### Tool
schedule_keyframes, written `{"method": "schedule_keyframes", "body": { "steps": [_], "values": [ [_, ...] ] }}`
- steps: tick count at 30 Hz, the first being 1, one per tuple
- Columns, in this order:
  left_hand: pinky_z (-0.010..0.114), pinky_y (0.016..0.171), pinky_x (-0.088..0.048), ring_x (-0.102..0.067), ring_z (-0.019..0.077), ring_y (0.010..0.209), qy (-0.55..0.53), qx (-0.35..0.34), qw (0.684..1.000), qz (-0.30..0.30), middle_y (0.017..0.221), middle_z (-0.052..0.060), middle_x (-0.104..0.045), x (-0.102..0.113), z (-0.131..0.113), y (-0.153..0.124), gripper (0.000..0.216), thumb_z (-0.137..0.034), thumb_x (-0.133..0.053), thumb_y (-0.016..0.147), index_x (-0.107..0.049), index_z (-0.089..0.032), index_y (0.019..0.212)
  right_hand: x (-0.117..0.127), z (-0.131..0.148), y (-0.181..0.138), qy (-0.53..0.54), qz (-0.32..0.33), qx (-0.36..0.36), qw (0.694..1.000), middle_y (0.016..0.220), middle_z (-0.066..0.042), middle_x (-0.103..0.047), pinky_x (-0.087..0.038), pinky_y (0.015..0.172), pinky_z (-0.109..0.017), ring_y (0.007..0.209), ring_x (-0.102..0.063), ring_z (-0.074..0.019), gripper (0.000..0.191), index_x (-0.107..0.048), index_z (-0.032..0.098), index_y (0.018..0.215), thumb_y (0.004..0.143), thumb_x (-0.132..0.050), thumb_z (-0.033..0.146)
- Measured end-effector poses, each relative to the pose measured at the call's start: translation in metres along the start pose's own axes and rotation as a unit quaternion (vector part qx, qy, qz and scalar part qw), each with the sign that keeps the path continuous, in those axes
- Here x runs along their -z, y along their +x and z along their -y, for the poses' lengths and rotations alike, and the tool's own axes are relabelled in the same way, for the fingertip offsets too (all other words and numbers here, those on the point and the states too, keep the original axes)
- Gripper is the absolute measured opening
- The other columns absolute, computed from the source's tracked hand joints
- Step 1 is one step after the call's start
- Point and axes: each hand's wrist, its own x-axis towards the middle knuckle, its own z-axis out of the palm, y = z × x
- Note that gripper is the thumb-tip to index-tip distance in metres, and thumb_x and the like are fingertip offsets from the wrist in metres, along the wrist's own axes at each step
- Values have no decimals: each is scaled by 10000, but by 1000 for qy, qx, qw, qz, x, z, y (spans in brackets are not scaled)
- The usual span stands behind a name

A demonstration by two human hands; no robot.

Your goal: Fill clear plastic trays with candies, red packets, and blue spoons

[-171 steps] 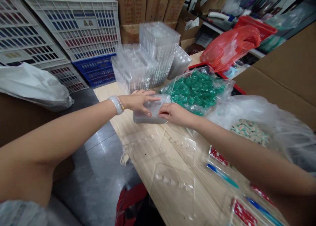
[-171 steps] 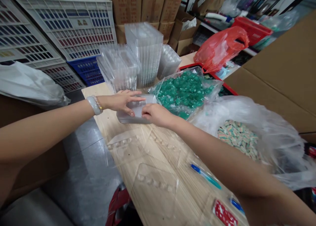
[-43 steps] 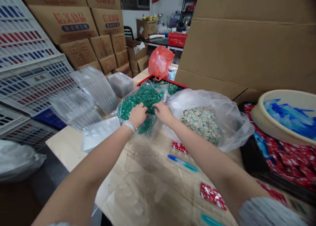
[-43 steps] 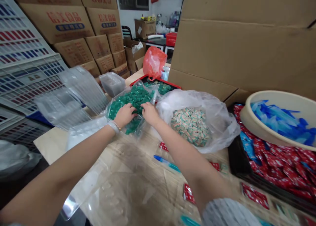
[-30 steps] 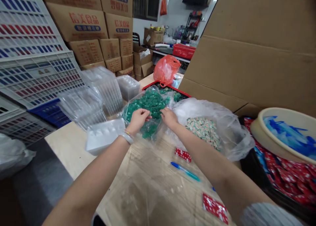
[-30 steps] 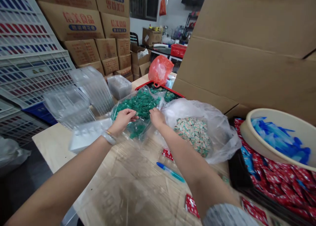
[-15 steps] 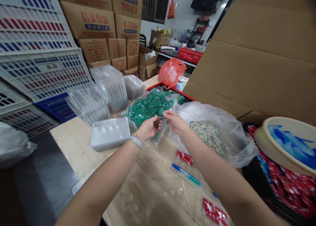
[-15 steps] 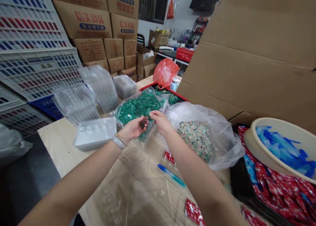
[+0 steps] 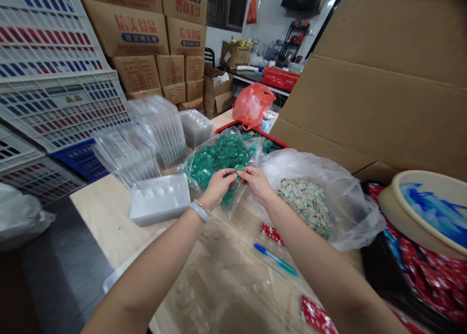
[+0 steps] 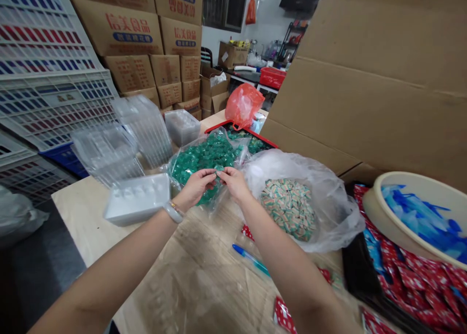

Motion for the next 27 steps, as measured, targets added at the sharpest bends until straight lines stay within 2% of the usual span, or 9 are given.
{"method": "schedule_keyframes", "body": {
  "steps": [5, 8, 11, 13, 16, 18, 21, 24, 27],
  "values": [
    [171, 387, -261, -392, 44, 403, -35, 94, 995, 2, 455, -49, -427, -4, -8, -3, 141, -199, -597, 630, -485, -127, 583, -10, -7, 11, -170, -101, 127, 972, 551, 42, -428, -308, 522, -236, 538, -393, -103, 144, -473, 189, 579, 608, -538, 314],
    [167, 370, -228, -383, 43, 400, -54, 103, 992, 40, 461, -61, -388, -5, -14, -15, 166, -189, -600, 604, -446, -143, 564, -8, -6, 19, -209, -163, 115, 957, 529, 43, -417, -310, 518, -240, 524, -404, -110, 126, -455, 195, 577, 625, -509, 298],
    [167, 376, -249, -422, 57, 431, -82, 104, 989, 69, 498, -49, -413, 2, -22, -24, 123, -169, -590, 596, -470, -145, 612, -1, 2, 20, -185, -99, 48, 977, 463, 62, -389, -287, 477, -234, 445, -381, -96, 181, -427, 197, 556, 620, -525, 335],
    [167, 376, -251, -427, 63, 425, -78, 102, 992, 23, 517, -47, -427, 9, -26, -21, 111, -169, -539, 624, -520, -156, 733, 3, 10, 16, -151, -21, 27, 988, 456, 68, -391, -280, 470, -227, 438, -382, -86, 225, -429, 191, 549, 596, -559, 369],
    [175, 369, -218, -376, 61, 382, 16, 80, 996, -44, 509, -50, -420, 15, -28, -7, 209, -214, -475, 686, -564, -171, 870, 3, 20, 8, -151, 40, 30, 987, 461, 69, -396, -276, 479, -218, 455, -373, -76, 249, -446, 176, 536, 585, -578, 381],
    [188, 400, -257, -384, 67, 409, 120, 16, 992, -32, 514, -39, -440, 13, -27, 2, 194, -279, -495, 710, -596, -154, 818, 1, 22, 5, -198, 64, 43, 977, 453, 67, -384, -278, 487, -215, 460, -354, -71, 248, -450, 167, 507, 617, -555, 364],
    [222, 570, -369, -485, 107, 580, 282, -150, 947, -16, 601, -2, -539, 4, -23, 8, 155, -295, -573, 682, -606, -143, 680, -4, 22, 5, -328, 54, 87, 939, 506, 38, -448, -320, 529, -218, 519, -405, -89, 175, -513, 157, 525, 663, -506, 265],
    [239, 692, -377, -501, 129, 715, 331, -268, 903, -62, 691, 14, -568, -3, -23, 3, 129, -269, -579, 694, -586, -151, 644, 5, 24, 16, -481, -41, 130, 866, 688, -29, -573, -368, 615, -232, 656, -505, -127, 162, -602, 155, 611, 689, -462, 174],
    [198, 535, -369, -460, 88, 572, 205, -180, 960, -52, 616, -11, -507, -1, -29, -7, 186, -324, -557, 732, -558, -150, 664, 37, 38, 44, -549, -141, 115, 816, 837, -78, -627, -398, 684, -240, 768, -560, -160, 239, -656, 154, 736, 758, -425, 213]
  ]
}}
